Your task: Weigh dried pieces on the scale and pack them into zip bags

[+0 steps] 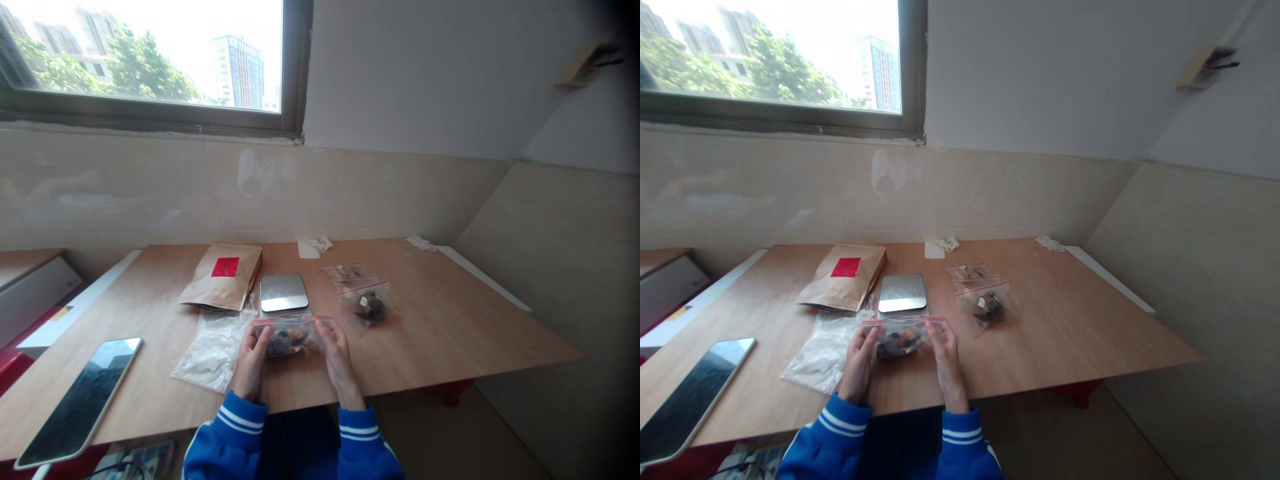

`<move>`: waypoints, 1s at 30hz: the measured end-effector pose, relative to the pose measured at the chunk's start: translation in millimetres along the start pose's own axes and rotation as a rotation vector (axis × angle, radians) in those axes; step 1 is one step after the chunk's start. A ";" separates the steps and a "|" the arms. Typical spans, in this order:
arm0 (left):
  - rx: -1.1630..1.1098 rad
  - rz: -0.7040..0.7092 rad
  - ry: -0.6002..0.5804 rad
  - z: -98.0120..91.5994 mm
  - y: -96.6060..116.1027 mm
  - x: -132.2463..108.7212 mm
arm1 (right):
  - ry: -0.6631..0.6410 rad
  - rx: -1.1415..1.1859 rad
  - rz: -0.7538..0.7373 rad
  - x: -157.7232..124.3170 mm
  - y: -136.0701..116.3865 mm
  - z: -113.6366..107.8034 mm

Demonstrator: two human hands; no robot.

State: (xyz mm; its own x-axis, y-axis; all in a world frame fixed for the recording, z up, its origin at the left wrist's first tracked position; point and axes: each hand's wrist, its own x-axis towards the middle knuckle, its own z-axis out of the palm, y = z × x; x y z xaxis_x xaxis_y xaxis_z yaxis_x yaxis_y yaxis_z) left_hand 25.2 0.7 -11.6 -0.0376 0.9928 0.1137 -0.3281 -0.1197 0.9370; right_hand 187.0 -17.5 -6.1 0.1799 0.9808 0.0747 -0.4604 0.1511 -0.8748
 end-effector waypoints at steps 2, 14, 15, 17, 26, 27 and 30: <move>0.021 -0.004 -0.003 -0.4 -0.5 -0.3 | -0.019 -0.008 -0.021 -0.5 -0.9 1.3; 0.134 -0.043 0.031 -0.8 1.0 -0.1 | 0.053 -0.215 -0.069 4.9 8.1 -2.3; 0.151 -0.039 0.037 -0.7 1.6 -0.4 | 0.059 -0.216 -0.072 4.8 8.1 -2.1; 0.181 -0.033 0.050 -0.6 2.9 -1.0 | 0.067 -0.212 -0.066 4.1 7.6 -1.5; 0.199 0.036 0.071 -1.1 6.4 -2.4 | 0.148 -0.225 -0.119 2.8 5.9 3.7; 0.200 0.048 0.068 -1.0 6.7 -2.4 | 0.158 -0.229 -0.126 3.0 6.7 3.8; 0.190 0.052 0.058 -1.0 5.8 -2.4 | 0.168 -0.214 -0.108 3.2 9.6 3.0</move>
State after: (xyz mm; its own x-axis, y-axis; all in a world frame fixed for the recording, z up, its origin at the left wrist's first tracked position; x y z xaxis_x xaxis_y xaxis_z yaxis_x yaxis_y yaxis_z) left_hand 22.4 -2.3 -6.7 -0.1061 0.9830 0.1499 -0.1406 -0.1640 0.9764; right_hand 180.6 -12.5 -12.9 0.3678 0.9236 0.1083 -0.2401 0.2068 -0.9485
